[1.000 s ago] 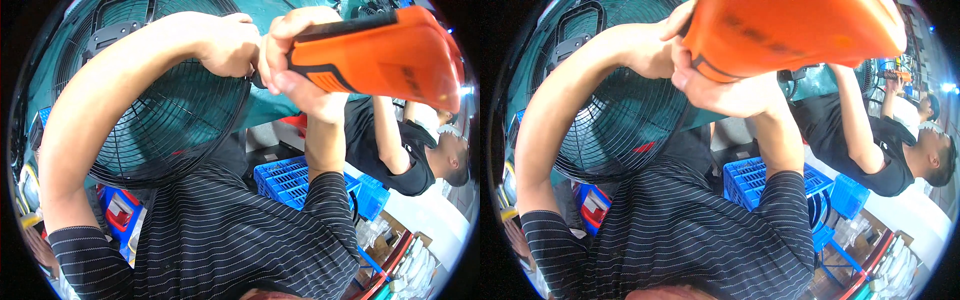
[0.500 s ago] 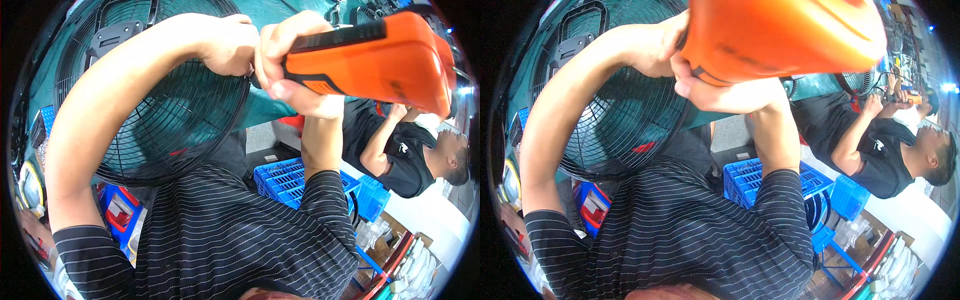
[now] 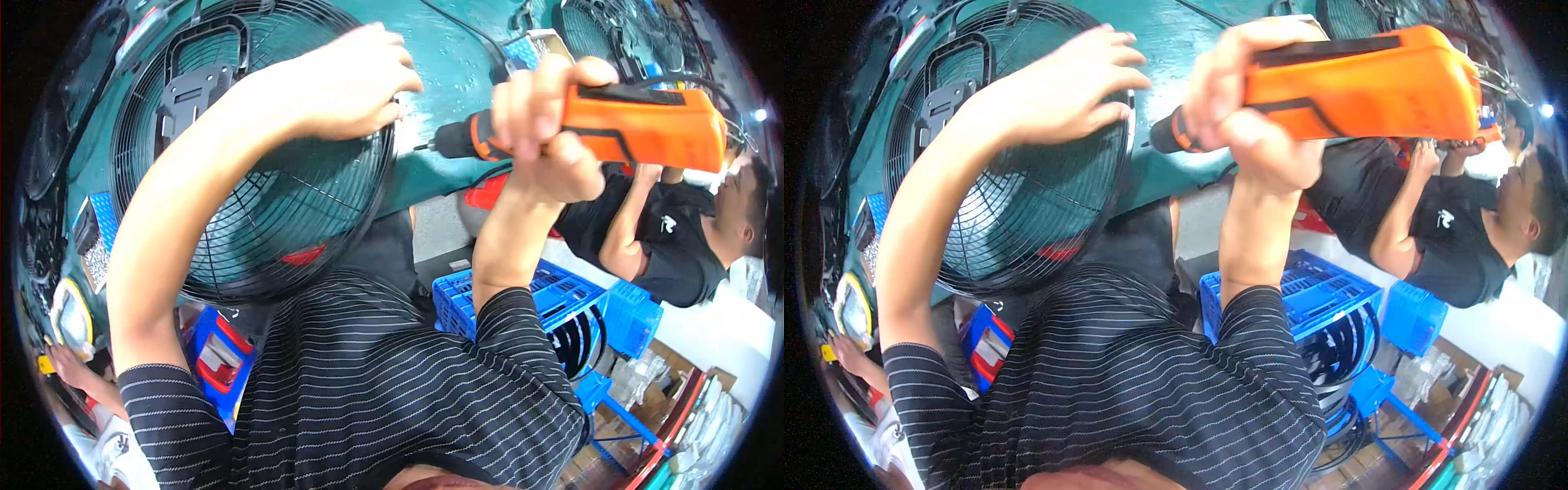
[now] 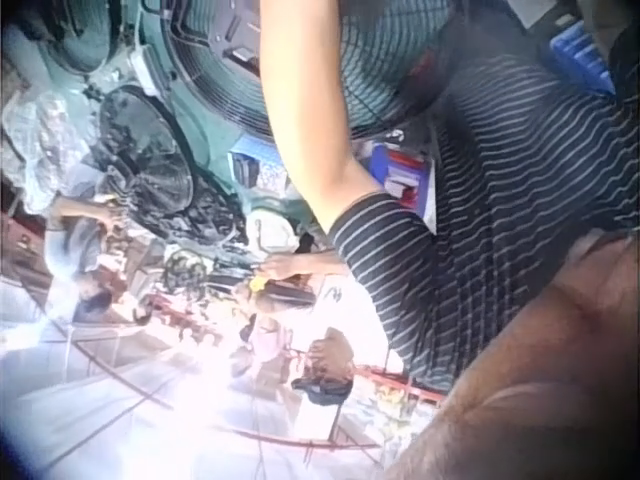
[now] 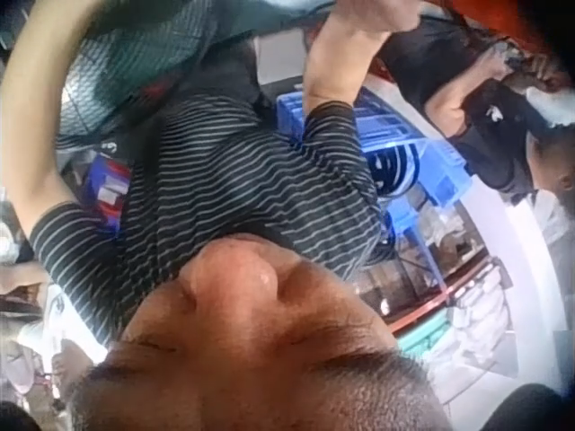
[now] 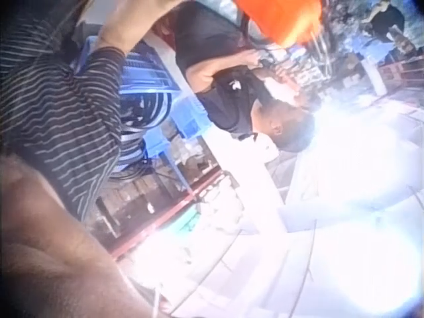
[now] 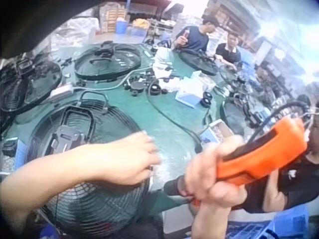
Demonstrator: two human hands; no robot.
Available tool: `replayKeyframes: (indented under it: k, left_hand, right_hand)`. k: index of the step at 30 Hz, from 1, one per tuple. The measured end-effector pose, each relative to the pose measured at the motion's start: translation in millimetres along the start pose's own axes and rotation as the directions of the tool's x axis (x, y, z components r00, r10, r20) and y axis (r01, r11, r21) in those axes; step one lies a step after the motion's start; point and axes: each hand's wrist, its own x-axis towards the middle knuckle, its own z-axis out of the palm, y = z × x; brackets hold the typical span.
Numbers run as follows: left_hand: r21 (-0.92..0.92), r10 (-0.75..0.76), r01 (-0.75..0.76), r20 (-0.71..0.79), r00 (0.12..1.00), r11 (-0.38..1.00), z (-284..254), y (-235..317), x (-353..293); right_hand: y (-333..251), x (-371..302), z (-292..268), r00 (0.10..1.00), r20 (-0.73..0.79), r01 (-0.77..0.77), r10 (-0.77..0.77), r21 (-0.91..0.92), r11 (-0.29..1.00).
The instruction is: Assembling the outer grilles and components of industrial fans.
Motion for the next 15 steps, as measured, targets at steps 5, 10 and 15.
replayKeyframes:
  k: [5, 10, 15]
  left_hand:
    - [0.0, -0.286, 0.288, -0.126, 0.95, 0.958, -33.1, 75.9, -100.6]
    - [0.079, -0.591, 0.625, -0.252, 0.766, 0.777, 10.0, 152.8, -195.0]
    - [0.07, -0.642, 0.7, -0.342, 0.686, 0.711, 53.0, 167.1, -238.1]
  right_hand:
    - [-17.9, -45.7, -5.5, 0.908, -0.378, 0.02, -0.18, -0.39, 0.921]
    - [4.0, -74.0, 3.5, 0.832, -0.517, -0.035, -0.203, -0.415, 0.909]
    - [26.3, -71.4, 25.3, 0.826, -0.52, -0.042, -0.219, -0.443, 0.895]
